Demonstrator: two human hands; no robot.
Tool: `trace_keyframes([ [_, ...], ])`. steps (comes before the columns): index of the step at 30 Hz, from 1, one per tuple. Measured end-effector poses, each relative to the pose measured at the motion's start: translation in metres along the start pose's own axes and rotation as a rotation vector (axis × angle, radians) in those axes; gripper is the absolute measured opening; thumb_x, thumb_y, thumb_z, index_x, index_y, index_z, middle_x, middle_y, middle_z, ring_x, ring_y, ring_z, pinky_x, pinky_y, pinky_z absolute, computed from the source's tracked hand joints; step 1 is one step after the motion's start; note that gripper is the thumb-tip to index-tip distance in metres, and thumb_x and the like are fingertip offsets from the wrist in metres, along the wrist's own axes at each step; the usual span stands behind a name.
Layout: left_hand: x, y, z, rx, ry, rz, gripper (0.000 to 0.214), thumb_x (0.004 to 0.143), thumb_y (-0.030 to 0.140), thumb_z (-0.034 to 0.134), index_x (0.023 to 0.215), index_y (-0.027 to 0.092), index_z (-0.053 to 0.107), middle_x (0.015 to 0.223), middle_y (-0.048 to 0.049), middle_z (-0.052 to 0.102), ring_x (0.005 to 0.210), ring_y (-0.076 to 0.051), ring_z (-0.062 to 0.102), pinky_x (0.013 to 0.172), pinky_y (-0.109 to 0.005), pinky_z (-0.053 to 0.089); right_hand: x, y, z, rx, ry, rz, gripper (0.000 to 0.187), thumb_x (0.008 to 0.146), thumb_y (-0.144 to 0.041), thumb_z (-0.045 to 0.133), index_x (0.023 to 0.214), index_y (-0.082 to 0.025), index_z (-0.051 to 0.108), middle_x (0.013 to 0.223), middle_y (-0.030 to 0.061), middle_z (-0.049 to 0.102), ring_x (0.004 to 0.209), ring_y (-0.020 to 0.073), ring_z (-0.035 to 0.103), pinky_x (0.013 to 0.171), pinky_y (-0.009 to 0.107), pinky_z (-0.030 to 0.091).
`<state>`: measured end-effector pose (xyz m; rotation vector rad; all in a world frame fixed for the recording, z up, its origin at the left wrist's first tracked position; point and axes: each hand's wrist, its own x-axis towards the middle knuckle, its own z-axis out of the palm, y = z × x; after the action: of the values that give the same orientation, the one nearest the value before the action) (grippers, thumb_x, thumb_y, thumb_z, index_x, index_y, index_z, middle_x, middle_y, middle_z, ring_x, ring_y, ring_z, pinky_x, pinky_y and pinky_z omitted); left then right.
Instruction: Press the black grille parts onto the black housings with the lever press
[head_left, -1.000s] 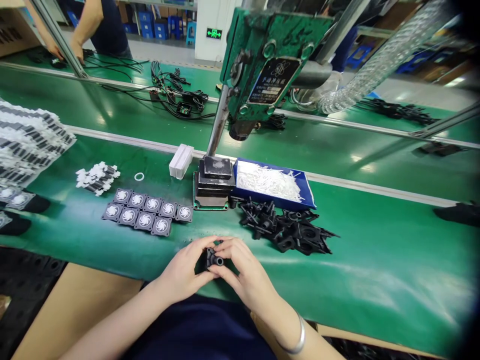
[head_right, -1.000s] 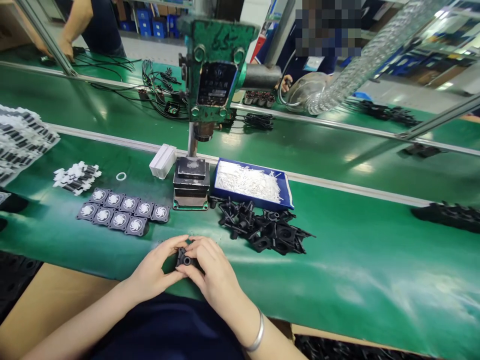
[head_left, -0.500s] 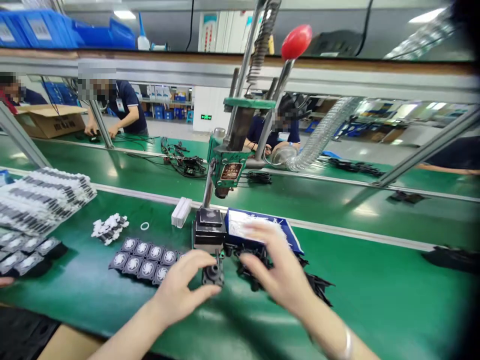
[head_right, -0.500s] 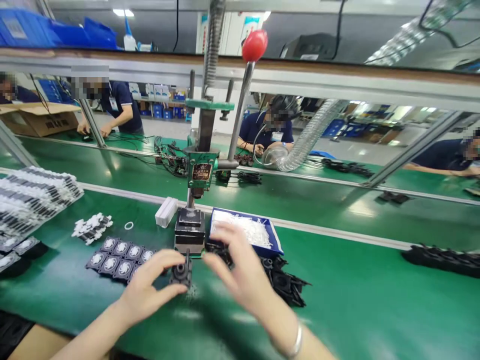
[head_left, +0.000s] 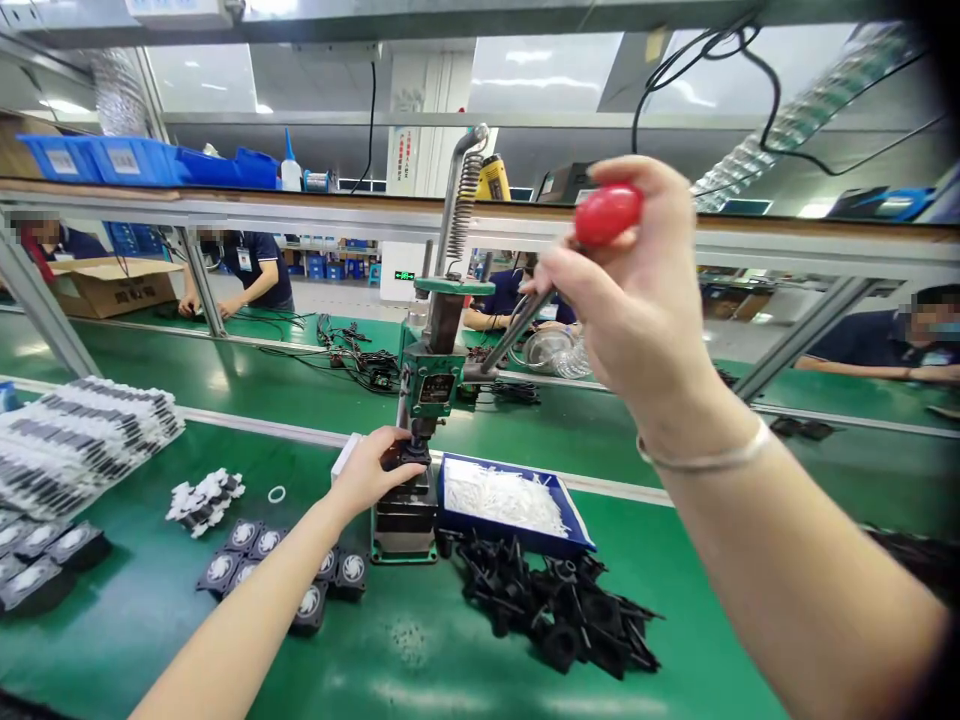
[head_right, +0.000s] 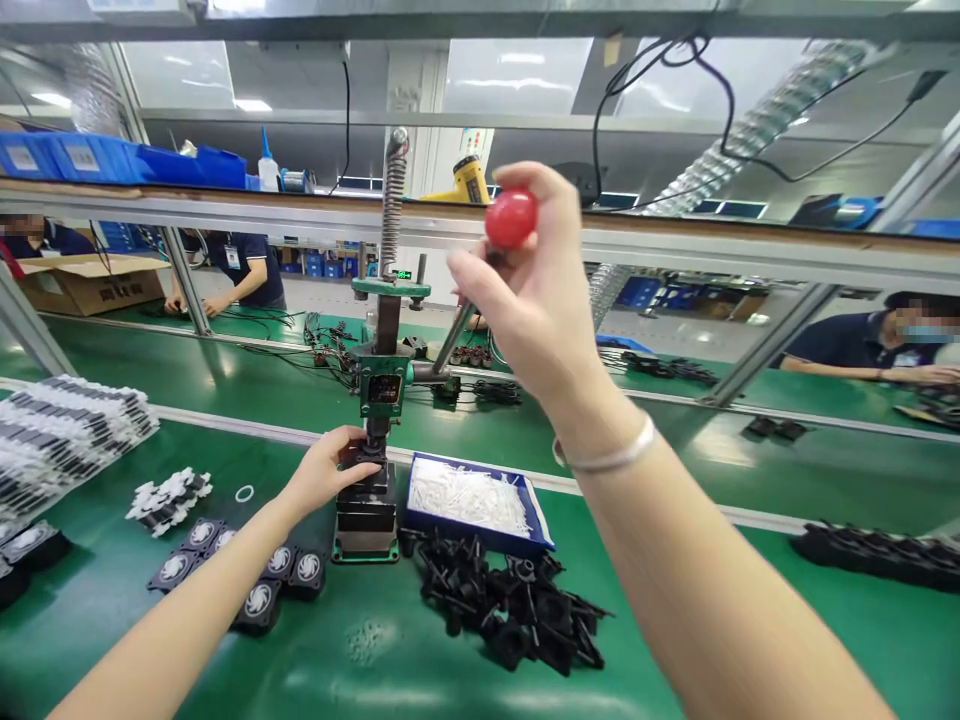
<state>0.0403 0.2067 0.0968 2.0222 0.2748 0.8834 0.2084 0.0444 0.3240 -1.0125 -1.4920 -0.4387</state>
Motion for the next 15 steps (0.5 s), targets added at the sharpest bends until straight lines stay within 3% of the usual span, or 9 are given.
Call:
trace_keyframes([
  [2, 0.000, 0.000, -0.001, -0.001, -0.005, 0.002, 0.038, 0.077, 0.036, 0.077, 0.109, 0.019, 0.064, 0.106, -0.0076, 0.066, 0.097, -0.023, 0.067, 0.086, -0.037, 0.058, -0.038, -0.017, 0.011, -0.051, 0.214, -0.135, 0.041, 0.087, -0.020, 0.068, 0.120, -0.035, 0.049, 0.113, 0.0012, 0.047, 0.071, 0.0083, 0.055, 0.071, 0.032, 0.058],
  [5, 0.000, -0.002, -0.002, -0.010, -0.011, 0.002, 0.037, 0.078, 0.037, 0.077, 0.109, 0.020, 0.064, 0.107, -0.0071, 0.065, 0.100, -0.023, 0.066, 0.088, -0.037, 0.058, -0.076, -0.032, 0.028, -0.091, 0.418, -0.162, 0.044, 0.086, -0.018, 0.063, 0.119, -0.039, 0.043, 0.092, -0.0010, 0.043, 0.072, 0.0134, 0.052, 0.078, 0.040, 0.059],
  [7, 0.000, -0.004, -0.002, -0.021, -0.017, -0.001, 0.037, 0.078, 0.037, 0.076, 0.109, 0.020, 0.064, 0.108, -0.0070, 0.065, 0.099, -0.023, 0.066, 0.088, -0.037, 0.058, -0.083, -0.036, 0.035, -0.087, 0.413, -0.132, 0.043, 0.085, -0.018, 0.061, 0.118, -0.038, 0.041, 0.088, -0.0010, 0.040, 0.074, 0.0151, 0.051, 0.081, 0.043, 0.058],
  [9, 0.000, -0.005, -0.002, -0.038, -0.024, -0.006, 0.037, 0.079, 0.038, 0.076, 0.109, 0.021, 0.064, 0.109, -0.0069, 0.064, 0.100, -0.022, 0.066, 0.089, -0.037, 0.058, -0.080, -0.039, 0.037, -0.089, 0.398, -0.121, 0.042, 0.083, -0.017, 0.061, 0.115, -0.035, 0.041, 0.098, 0.0007, 0.039, 0.074, 0.0139, 0.051, 0.079, 0.042, 0.058],
  [15, 0.001, -0.010, -0.003, -0.105, -0.034, -0.037, 0.040, 0.076, 0.040, 0.079, 0.108, 0.020, 0.065, 0.110, -0.0072, 0.064, 0.100, -0.023, 0.068, 0.093, -0.040, 0.057, -0.071, -0.043, 0.025, -0.127, 0.322, -0.127, 0.048, 0.079, -0.022, 0.065, 0.116, -0.034, 0.038, 0.113, 0.0029, 0.035, 0.078, 0.0126, 0.052, 0.078, 0.039, 0.058],
])
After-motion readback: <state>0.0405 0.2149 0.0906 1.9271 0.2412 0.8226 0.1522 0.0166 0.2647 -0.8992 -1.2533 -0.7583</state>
